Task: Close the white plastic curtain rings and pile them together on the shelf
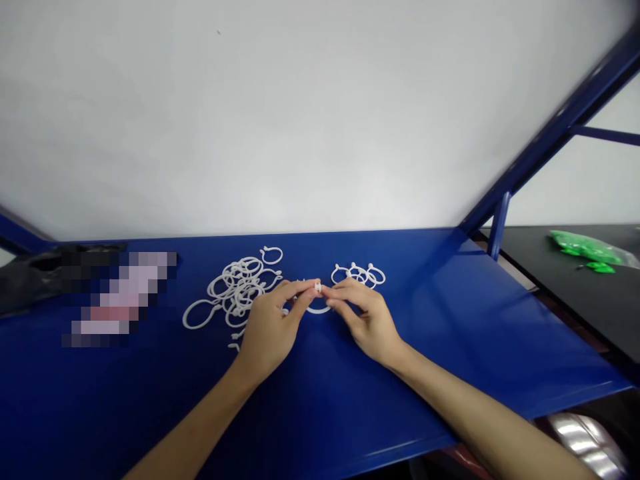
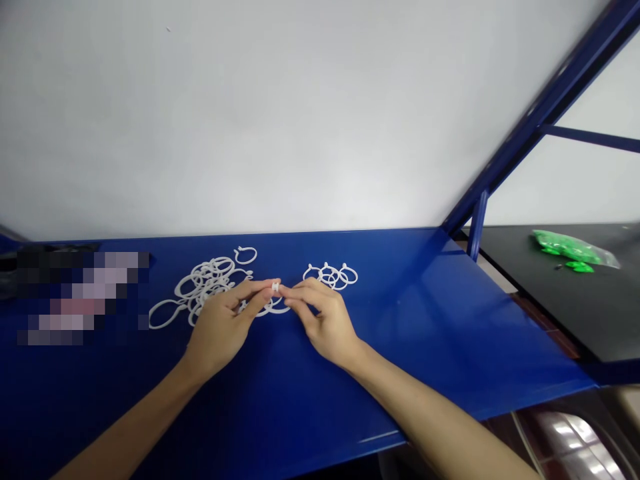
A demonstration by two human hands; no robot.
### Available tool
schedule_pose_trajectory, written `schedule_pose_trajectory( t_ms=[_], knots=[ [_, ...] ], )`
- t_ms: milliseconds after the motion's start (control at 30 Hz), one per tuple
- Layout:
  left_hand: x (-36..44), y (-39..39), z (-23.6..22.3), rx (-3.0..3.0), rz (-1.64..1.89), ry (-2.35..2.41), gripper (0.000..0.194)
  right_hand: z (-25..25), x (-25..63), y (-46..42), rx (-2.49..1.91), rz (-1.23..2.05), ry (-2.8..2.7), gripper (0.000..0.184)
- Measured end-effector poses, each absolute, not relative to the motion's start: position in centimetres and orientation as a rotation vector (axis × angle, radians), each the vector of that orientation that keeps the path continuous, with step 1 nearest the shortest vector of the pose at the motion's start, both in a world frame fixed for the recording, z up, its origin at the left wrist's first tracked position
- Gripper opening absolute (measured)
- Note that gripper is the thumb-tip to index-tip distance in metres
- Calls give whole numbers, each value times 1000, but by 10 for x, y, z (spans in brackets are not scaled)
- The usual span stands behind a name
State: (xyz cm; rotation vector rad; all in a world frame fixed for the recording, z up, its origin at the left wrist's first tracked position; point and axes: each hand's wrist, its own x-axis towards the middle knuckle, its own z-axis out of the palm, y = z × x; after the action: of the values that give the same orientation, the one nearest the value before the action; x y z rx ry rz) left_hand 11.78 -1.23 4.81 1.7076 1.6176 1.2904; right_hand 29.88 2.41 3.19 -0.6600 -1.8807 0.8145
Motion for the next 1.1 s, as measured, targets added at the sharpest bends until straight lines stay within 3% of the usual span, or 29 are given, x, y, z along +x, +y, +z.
schedule_pose_trajectory(
  t_ms=[233,467,667,933,1100],
  knots=[
    [121,-12,37,1749,1357,1527,25,36,297,13,-669,772,-1848,27],
    [121,-16,38,1844,1406,1557,25,39,293,11,-864,850,-1751,10],
    [124,-15,34,2105,1424,1483,20,32,300,12,-755,679,-1972,17],
    [110,-2,25,2487,1004,1821,32,32,313,47,-979,325,-2006,19],
    [107,2,18,2569,788,1870,13,24,337,75,-1277,169,-1952,22]
  ],
)
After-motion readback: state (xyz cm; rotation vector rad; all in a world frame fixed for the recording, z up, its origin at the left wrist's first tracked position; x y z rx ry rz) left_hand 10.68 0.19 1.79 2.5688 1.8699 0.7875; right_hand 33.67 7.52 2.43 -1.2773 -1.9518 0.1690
